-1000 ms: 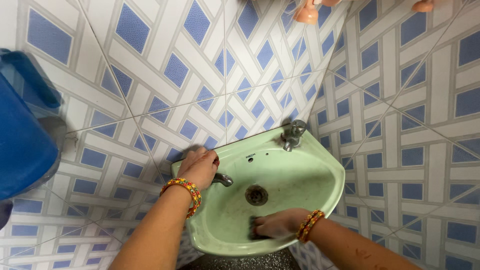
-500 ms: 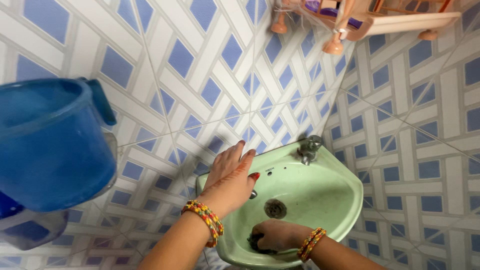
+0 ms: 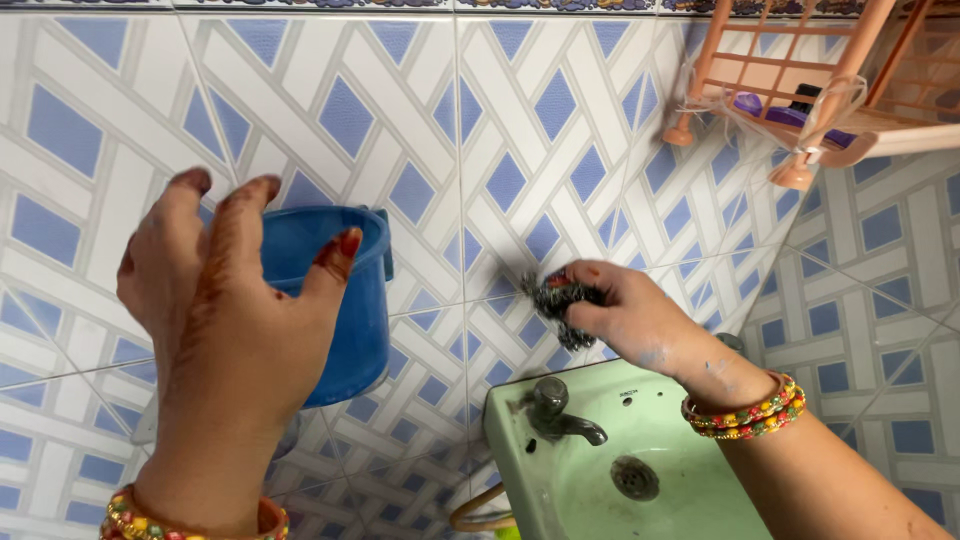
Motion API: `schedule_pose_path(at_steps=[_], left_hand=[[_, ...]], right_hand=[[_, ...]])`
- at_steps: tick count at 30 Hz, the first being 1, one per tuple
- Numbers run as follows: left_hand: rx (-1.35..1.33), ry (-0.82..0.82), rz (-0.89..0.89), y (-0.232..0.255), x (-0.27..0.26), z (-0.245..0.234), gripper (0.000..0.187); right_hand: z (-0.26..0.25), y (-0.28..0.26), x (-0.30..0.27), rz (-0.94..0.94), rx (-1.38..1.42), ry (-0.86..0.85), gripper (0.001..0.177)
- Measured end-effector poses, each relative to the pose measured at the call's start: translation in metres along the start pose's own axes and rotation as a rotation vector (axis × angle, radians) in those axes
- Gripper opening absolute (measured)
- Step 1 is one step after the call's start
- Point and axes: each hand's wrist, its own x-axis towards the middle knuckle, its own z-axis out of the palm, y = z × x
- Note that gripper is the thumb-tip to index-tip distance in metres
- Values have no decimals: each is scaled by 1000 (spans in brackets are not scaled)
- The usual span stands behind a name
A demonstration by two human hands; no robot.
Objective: The person cleans a green ceramic sink and the surrounding wall tiles using a cloth and a scouring pad.
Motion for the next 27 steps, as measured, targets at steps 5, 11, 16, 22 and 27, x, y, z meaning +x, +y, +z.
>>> schedule_pose_path(at_steps=[5, 11, 16, 22, 27], left_hand=[[74, -91, -156, -18, -16, 1, 89], [-77, -434, -655, -17, -7, -11, 79], [-126, -262, -369, -6, -5, -12, 69], [-398, -325, -148, 35, -1, -4, 52], [-524, -377, 112, 75, -9, 11, 54]], right_hand=[[17, -59, 13, -239, 11, 87, 42], [38, -103, 12, -402, 12, 64, 43], [38, -131, 5, -598, -87, 75, 43], [24, -158, 3, -434, -424, -168, 43], [21, -92, 36, -401, -749, -464, 39]])
